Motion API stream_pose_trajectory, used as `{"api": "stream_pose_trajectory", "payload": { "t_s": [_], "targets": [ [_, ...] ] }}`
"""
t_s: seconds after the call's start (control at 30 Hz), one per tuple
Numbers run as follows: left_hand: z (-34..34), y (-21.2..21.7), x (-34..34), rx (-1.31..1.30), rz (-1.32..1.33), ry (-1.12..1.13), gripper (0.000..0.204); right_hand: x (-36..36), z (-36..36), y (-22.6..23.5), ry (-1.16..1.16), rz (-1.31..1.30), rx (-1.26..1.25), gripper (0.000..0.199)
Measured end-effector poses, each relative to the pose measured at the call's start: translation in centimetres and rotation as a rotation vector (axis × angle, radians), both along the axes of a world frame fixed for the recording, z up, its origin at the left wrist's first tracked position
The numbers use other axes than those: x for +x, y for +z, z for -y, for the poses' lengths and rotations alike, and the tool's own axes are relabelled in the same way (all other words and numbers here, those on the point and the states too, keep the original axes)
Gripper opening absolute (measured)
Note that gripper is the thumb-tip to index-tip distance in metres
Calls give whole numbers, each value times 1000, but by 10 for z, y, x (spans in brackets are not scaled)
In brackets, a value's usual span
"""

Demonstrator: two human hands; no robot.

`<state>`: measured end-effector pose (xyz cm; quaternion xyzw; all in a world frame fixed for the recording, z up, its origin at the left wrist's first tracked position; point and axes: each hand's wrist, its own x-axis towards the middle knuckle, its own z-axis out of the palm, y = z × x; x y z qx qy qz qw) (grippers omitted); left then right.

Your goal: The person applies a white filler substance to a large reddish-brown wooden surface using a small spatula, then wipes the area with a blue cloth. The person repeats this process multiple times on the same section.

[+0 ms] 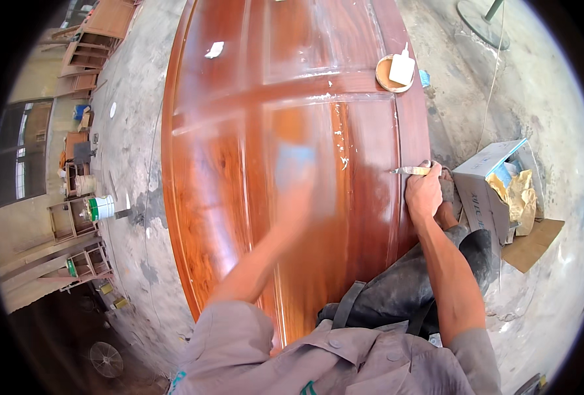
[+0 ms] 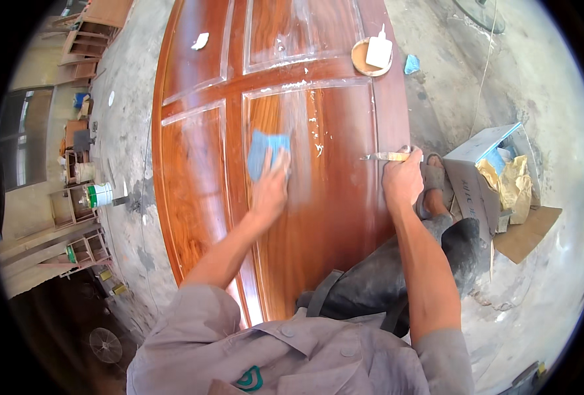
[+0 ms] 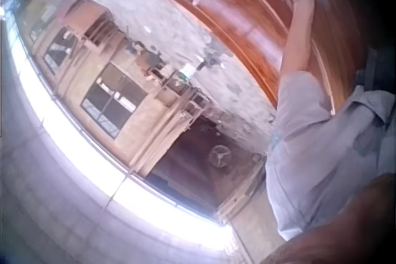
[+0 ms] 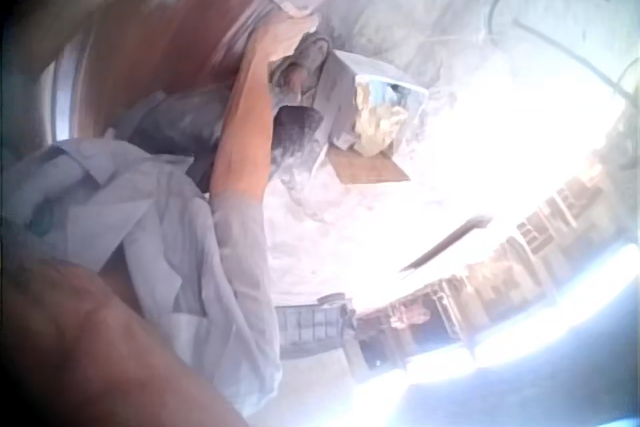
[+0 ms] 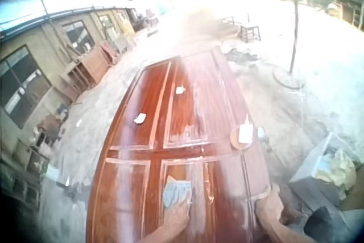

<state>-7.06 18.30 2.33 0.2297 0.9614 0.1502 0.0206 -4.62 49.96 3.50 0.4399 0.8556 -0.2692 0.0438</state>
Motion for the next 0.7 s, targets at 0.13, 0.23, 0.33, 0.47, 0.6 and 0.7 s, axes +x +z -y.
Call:
{"api": "stream_pose_trajectory", "payload": {
  "t_s": [0.13, 0.23, 0.33, 0.47, 0.6, 0.7],
  "targets": [
    [-28, 30, -32, 112, 96, 60, 50, 3, -1, -8, 41, 8, 56, 40],
    [-27, 22, -89, 94, 154, 119, 57, 3, 8, -9, 80, -41, 41, 40],
    [-14, 16, -4, 150, 60, 20, 60, 5, -4, -10, 41, -13, 34, 40],
    [-6, 23, 68, 47, 20, 53, 64, 0, 1, -6, 23, 11, 19, 41],
    [-20, 32, -17, 121, 152, 132, 65, 6, 6, -6, 76, -39, 22, 40],
    [-15, 25, 16, 46, 161, 138, 63, 7, 0, -7, 84, -36, 30, 41]
  ]
}}
